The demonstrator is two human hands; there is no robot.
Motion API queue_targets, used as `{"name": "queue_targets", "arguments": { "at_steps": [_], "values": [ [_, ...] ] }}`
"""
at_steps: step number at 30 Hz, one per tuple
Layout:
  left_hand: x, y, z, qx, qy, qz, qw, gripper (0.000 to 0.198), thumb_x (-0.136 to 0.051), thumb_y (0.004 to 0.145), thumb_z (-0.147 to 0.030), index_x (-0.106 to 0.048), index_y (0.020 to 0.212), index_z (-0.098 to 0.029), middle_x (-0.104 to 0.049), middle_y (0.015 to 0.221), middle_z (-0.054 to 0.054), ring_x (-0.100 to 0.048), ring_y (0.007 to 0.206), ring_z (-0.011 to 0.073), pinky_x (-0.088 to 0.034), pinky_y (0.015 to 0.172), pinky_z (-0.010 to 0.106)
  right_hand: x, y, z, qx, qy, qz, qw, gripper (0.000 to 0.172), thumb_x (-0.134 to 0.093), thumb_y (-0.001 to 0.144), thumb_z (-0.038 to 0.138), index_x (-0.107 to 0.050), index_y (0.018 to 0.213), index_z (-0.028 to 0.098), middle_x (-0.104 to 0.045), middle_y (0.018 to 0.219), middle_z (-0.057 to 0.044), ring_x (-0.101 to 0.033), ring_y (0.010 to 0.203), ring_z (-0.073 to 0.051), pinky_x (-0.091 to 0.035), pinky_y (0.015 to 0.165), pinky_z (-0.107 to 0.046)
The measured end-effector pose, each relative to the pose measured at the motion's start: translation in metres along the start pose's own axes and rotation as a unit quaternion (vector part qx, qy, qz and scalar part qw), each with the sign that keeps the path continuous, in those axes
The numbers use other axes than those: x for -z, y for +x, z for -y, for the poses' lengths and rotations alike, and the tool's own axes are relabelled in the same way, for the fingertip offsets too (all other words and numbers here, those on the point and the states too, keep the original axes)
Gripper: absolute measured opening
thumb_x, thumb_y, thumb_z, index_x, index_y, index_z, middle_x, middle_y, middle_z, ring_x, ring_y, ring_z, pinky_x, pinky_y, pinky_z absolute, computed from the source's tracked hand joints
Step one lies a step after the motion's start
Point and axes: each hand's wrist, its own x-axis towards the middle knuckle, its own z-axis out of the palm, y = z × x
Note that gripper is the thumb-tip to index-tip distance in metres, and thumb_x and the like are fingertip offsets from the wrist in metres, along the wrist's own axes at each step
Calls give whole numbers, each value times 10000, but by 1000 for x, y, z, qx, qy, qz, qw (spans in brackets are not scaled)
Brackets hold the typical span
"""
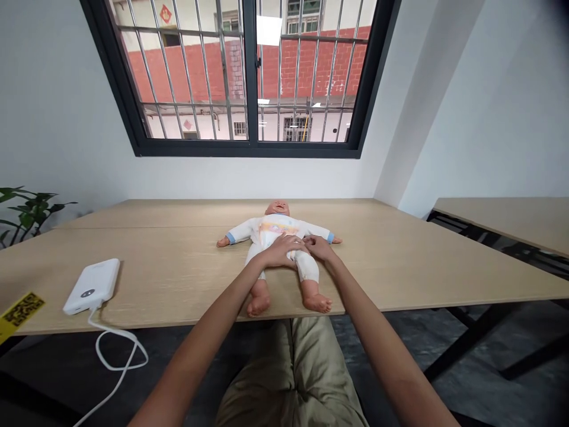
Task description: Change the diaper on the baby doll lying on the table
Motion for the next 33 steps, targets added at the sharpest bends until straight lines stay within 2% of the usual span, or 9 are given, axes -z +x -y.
{"name": "queue_targets", "arguments": {
  "at_steps": [6,11,17,19,23,25,27,31,33],
  "values": [
    [1,1,-2,12,10,8,1000,416,-748,725,-326,-651,1129,-310,-572,1277,27,-458,1231,258,-274,1092,410,5,-2,0,19,-94,23,995,275,-697,747,278,-691,959,103,-712,998,-117,-637,891,-228,-443,762,-273],
    [1,0,-5,-1,-7,-11,1000,428,-763,715,-311,-665,1132,-292,-585,1263,39,-472,1215,275,-275,1095,405,6,-4,3,2,-104,1,995,231,-709,732,257,-681,902,103,-714,956,-118,-637,853,-222,-437,736,-269],
    [0,-1,-5,15,11,-12,1000,435,-754,732,-315,-663,1157,-309,-559,1310,36,-431,1273,263,-257,1113,412,7,-5,11,38,-47,-53,997,150,-642,735,210,-678,855,127,-704,862,-68,-587,757,-170,-417,703,-252],
    [1,-1,-5,26,17,-4,1000,434,-745,743,-323,-655,1168,-328,-551,1321,29,-420,1291,253,-188,1150,437,8,-4,12,44,-39,-80,995,144,-612,752,225,-674,846,135,-690,820,-57,-572,735,-167,-409,689,-254],
    [2,-2,-7,53,23,5,998,416,-721,771,-357,-640,1179,-358,-564,1313,12,-428,1304,231,57,1176,494,10,-4,12,29,-18,-136,990,191,-619,763,283,-649,891,145,-684,837,-70,-588,728,-173,-411,670,-256],
    [2,-2,-8,64,30,10,997,417,-713,779,-381,-633,1187,-367,-563,1324,10,-418,1321,229,106,1167,505,12,-4,13,6,-29,-163,986,204,-641,755,318,-629,864,146,-676,810,-83,-592,723,-183,-406,660,-261],
    [2,-1,-9,71,40,12,997,427,-709,782,-405,-632,1200,-372,-505,1404,22,-339,1384,250,73,1171,522,14,-5,15,-9,-49,-186,981,196,-649,750,351,-595,770,163,-654,739,-76,-577,694,-187,-389,646,-268],
    [2,1,-7,74,49,-4,996,481,-733,758,-439,-640,1223,-358,-245,1578,42,-29,1477,334,-46,1167,562,17,-5,21,12,-35,-224,974,238,-620,745,367,-490,636,200,-574,618,-18,-495,602,-152,-358,613,-262],
    [1,2,-5,78,50,0,996,492,-742,751,-437,-639,1226,-360,-209,1591,39,4,1474,357,-51,1161,581,17,-5,25,11,4,-229,973,259,-614,719,365,-443,602,210,-516,564,12,-450,566,-135,-350,587,-256]
  ]
}}
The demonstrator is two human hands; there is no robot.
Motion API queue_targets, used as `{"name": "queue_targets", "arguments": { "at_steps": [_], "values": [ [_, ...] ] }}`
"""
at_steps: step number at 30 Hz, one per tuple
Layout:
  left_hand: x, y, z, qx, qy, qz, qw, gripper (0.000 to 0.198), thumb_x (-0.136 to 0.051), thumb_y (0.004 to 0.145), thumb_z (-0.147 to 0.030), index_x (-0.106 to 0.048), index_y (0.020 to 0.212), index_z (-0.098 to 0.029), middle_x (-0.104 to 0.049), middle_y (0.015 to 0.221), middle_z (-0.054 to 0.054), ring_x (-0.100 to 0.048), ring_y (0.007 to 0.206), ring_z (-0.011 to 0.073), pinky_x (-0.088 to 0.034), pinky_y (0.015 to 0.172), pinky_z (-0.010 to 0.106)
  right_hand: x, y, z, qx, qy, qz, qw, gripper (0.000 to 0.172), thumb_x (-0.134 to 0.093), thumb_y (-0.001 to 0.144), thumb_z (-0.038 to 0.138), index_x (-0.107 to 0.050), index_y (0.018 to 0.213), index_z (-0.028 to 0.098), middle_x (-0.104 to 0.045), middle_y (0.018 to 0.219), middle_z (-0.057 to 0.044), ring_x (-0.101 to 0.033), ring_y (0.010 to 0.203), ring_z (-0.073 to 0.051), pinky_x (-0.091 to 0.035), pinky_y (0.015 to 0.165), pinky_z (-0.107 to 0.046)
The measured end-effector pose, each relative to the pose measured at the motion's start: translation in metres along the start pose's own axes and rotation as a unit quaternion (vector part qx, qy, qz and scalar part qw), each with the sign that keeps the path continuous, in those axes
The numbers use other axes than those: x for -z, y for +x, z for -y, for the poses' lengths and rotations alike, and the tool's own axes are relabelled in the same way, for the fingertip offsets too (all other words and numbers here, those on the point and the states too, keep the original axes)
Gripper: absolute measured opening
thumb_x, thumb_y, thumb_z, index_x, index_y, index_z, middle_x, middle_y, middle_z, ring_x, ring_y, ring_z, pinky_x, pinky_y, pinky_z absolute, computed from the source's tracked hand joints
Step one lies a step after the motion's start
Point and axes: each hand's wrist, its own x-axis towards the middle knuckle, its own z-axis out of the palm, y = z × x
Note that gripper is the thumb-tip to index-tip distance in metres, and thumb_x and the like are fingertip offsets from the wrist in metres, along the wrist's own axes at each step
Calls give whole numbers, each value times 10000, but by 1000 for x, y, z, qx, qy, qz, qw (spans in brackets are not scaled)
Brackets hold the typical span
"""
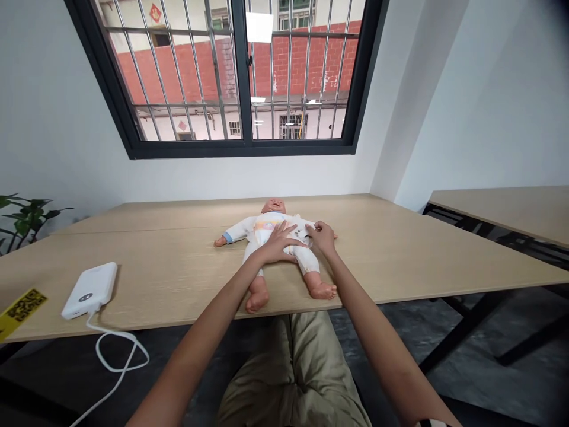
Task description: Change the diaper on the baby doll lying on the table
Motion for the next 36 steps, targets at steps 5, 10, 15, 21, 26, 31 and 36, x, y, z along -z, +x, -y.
{"name": "queue_targets", "arguments": {
  "at_steps": [5,10,15,21,26,31,36],
  "values": [
    [-1,3,0,-3,31,38,999,478,-709,782,-442,-612,1245,-374,-242,1577,52,-171,1460,311,-103,1170,549,-5,-2,9,-28,149,23,988,316,-616,670,450,-432,565,215,-490,503,30,-446,496,-127,-355,510,-255],
    [-1,4,-6,-8,64,37,997,573,-718,762,-456,-560,1301,-344,-141,1602,82,-62,1474,347,-157,1158,553,-9,-3,15,-63,233,27,970,333,-679,603,478,-482,581,210,-570,525,-1,-539,502,-156,-411,498,-263],
    [-2,6,-9,4,89,20,996,894,-731,725,-475,-305,1473,-232,-361,1508,153,-320,1393,342,-239,1143,502,-11,-6,19,-47,247,5,968,361,-706,585,493,-480,601,213,-586,554,-4,-599,559,-182,-454,537,-273],
    [-1,11,-10,24,134,32,990,727,-674,718,-586,-479,1301,-199,-542,1349,144,-425,1305,315,-129,1138,609,-20,0,30,-31,234,25,971,289,-687,613,422,-484,581,218,-576,518,-6,-590,541,-195,-433,517,-284],
    [5,13,-8,30,147,45,988,795,-650,706,-652,-413,1381,-306,-315,1543,112,-201,1429,347,39,1046,761,-30,13,41,-6,196,65,978,226,-689,590,349,-532,537,196,-594,513,-20,-554,509,-173,-416,516,-282],
    [10,11,-1,38,127,74,988,744,-670,706,-621,-459,1358,-330,-311,1545,85,-217,1417,378,-41,1034,782,-43,7,50,-3,153,47,987,227,-688,620,370,-564,562,189,-623,557,-27,-572,546,-175,-412,526,-272],
    [7,3,2,43,87,1,995,816,-713,685,-569,-423,1384,-266,-306,1514,139,-268,1391,389,-100,1105,693,-47,2,47,-22,204,54,977,289,-720,610,427,-556,578,191,-630,584,-33,-578,569,-177,-430,552,-275]
  ]
}}
